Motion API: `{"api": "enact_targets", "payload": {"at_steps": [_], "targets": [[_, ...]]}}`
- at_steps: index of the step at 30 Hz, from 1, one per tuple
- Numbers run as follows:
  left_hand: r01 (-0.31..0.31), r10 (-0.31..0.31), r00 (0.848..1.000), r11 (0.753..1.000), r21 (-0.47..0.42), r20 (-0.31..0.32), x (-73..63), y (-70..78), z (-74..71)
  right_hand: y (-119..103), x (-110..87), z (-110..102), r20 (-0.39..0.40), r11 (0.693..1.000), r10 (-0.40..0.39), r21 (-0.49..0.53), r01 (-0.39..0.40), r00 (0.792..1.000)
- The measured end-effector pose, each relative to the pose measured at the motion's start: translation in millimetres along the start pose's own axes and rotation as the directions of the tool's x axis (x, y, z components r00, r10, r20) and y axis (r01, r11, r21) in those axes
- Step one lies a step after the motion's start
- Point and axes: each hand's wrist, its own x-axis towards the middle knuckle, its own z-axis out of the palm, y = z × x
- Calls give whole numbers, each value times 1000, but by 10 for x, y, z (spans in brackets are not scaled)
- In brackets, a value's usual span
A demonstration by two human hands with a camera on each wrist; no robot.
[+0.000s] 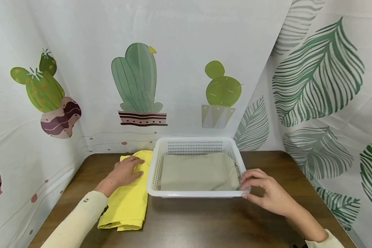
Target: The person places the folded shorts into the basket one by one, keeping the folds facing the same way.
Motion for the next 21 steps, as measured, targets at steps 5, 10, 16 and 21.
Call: {"api": "enact_targets", "payload": {"at_steps": [5,10,16,21], "targets": [[-16,16,1000,1000,5,-1,-10,-4,10,-7,-4,-13,7,1000,25,16,-25,1000],[-10,10,1000,1000,-4,5,-32,-15,25,-4,-8,-13,11,999,36,19,-36,999],[0,0,1000,1000,-6,7,-69,-13,27,-5,-10,-11,8,999,36,25,-36,999],[1,-1,1000,1000,-16,-8,-126,15,12,-13,-13,-9,5,999,38,25,-38,999]]}}
